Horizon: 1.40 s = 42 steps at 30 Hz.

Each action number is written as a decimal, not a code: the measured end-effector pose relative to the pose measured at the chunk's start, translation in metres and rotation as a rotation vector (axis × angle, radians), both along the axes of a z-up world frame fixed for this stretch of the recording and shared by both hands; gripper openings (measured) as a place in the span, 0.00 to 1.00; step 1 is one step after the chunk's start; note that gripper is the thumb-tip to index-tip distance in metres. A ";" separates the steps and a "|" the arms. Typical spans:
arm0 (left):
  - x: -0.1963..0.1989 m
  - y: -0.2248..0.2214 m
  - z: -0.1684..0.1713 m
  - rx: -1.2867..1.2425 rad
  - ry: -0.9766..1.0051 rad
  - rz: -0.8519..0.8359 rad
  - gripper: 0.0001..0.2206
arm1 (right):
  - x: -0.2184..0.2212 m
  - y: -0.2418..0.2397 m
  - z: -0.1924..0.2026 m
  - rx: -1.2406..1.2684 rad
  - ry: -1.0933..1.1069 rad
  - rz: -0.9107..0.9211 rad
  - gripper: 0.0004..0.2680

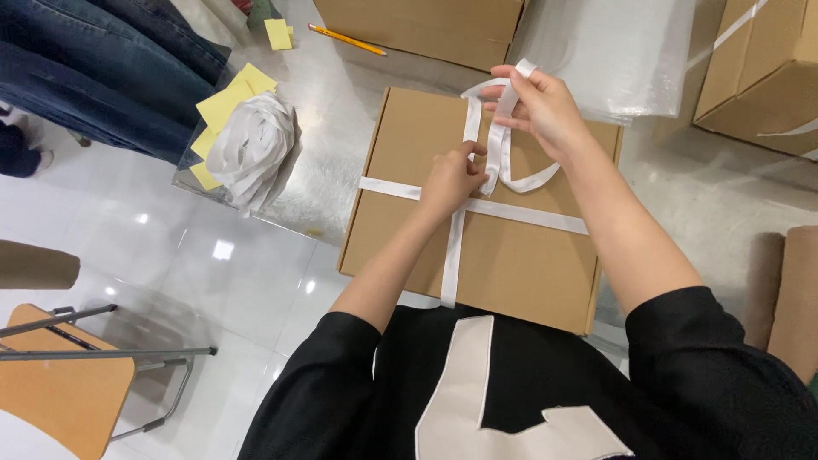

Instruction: Packing clothes into a cardboard box and tying a decorative ribbon around it

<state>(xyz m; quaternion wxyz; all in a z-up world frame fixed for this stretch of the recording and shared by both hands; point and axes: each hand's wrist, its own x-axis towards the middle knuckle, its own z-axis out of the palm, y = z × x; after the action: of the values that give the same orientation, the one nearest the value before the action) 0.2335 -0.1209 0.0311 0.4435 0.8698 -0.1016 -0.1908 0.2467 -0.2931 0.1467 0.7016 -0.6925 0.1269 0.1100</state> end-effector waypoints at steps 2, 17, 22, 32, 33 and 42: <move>-0.002 0.000 -0.004 0.002 -0.050 -0.046 0.14 | 0.001 -0.004 -0.011 -0.033 -0.020 0.026 0.12; -0.018 0.028 0.017 0.324 -0.535 -0.379 0.21 | 0.011 0.000 -0.053 0.029 -0.166 -0.048 0.08; -0.023 0.041 0.003 0.453 -0.802 -0.372 0.17 | 0.019 -0.009 -0.063 -0.108 -0.132 0.055 0.09; -0.042 0.050 0.001 0.500 -0.948 -0.425 0.18 | 0.018 -0.024 -0.063 -0.588 0.041 0.259 0.05; -0.044 0.051 0.002 0.517 -0.931 -0.433 0.18 | 0.014 -0.023 -0.059 -0.655 0.061 0.282 0.06; -0.047 0.049 0.000 0.456 -0.861 -0.412 0.13 | 0.018 -0.013 -0.077 -0.910 0.054 0.335 0.04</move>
<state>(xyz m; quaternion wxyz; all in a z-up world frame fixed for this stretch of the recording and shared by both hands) 0.1865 -0.0722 0.0311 0.1146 0.9058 -0.3993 0.0832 0.2644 -0.3066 0.0695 0.2968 -0.9368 0.0668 0.1728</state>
